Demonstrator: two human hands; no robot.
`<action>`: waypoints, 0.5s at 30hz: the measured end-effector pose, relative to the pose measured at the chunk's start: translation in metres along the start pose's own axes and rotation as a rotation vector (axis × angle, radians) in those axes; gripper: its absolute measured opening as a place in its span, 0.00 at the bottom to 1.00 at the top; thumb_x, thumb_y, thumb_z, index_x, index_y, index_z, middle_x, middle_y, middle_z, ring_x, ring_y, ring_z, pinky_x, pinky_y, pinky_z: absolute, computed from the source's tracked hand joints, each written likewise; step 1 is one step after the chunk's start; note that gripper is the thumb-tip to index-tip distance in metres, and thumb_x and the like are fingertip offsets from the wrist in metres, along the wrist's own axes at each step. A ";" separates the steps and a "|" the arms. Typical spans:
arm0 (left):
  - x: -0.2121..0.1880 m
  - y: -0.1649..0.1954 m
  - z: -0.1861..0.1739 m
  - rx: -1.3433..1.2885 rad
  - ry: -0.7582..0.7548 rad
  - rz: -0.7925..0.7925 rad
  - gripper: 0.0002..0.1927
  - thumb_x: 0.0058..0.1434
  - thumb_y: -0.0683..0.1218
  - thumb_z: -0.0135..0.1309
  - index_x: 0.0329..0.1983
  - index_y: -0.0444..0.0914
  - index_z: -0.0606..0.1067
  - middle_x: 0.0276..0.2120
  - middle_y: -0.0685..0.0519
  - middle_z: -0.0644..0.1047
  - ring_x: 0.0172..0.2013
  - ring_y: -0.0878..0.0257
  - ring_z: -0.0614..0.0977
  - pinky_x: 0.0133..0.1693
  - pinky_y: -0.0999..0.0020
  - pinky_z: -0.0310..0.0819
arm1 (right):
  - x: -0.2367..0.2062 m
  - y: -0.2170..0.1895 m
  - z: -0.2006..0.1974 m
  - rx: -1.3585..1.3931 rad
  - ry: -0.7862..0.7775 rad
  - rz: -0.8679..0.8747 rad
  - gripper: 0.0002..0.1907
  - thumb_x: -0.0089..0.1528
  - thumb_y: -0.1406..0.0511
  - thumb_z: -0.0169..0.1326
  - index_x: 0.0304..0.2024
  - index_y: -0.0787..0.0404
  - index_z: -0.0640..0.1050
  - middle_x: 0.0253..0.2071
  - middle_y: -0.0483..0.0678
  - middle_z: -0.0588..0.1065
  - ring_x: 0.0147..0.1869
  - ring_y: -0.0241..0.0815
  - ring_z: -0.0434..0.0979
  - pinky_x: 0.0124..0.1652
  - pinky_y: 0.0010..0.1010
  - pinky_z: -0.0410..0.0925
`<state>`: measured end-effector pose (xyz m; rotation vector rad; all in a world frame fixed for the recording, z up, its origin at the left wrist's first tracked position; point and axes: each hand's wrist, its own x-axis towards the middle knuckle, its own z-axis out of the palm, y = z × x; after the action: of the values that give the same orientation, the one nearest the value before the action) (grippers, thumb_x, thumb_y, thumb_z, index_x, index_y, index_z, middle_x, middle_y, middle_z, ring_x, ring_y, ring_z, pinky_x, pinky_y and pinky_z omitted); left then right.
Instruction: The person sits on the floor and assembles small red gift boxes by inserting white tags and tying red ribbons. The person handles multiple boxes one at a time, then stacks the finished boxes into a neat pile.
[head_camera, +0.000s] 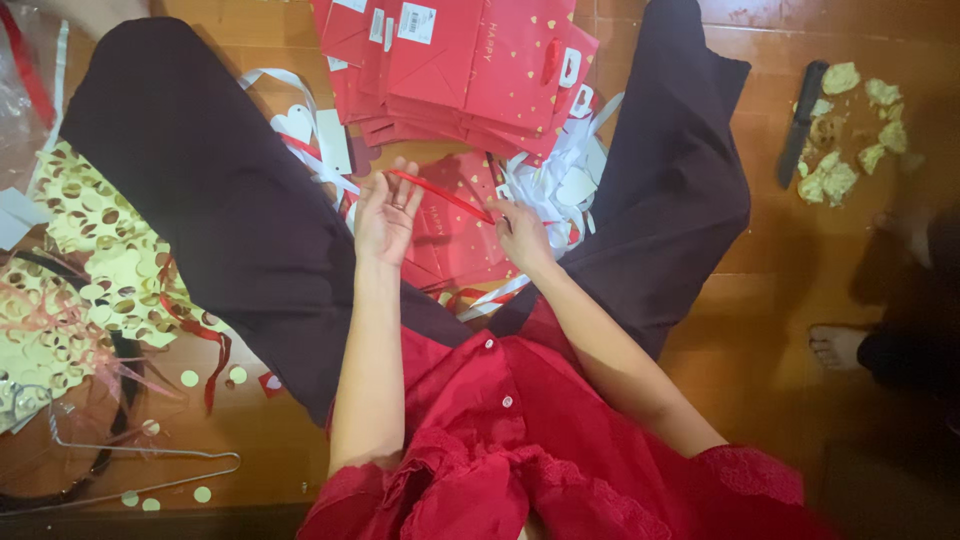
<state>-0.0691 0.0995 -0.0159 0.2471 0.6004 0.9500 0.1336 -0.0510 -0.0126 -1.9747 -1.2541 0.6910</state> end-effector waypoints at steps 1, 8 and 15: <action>0.002 0.001 -0.001 -0.017 -0.006 -0.001 0.07 0.72 0.46 0.52 0.49 0.40 0.72 0.57 0.48 0.77 0.63 0.51 0.77 0.63 0.48 0.73 | 0.001 0.002 0.001 -0.012 0.018 -0.049 0.17 0.61 0.71 0.51 0.51 0.56 0.80 0.41 0.60 0.76 0.47 0.61 0.76 0.47 0.46 0.68; 0.005 -0.003 0.001 -0.093 0.029 -0.001 0.08 0.70 0.46 0.52 0.49 0.40 0.73 0.57 0.48 0.78 0.63 0.51 0.76 0.64 0.46 0.71 | 0.001 0.006 0.001 0.034 -0.008 0.002 0.15 0.61 0.69 0.51 0.49 0.58 0.82 0.39 0.59 0.75 0.46 0.58 0.77 0.46 0.44 0.68; -0.004 0.001 0.022 0.032 -0.045 0.018 0.06 0.70 0.47 0.55 0.46 0.43 0.73 0.54 0.51 0.80 0.59 0.54 0.80 0.61 0.50 0.75 | 0.009 0.003 0.003 0.048 0.029 0.048 0.12 0.65 0.59 0.59 0.40 0.61 0.82 0.36 0.56 0.76 0.43 0.57 0.77 0.43 0.45 0.67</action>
<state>-0.0587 0.0975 0.0035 0.3025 0.5731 0.9505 0.1365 -0.0432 -0.0170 -1.9742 -1.1655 0.7070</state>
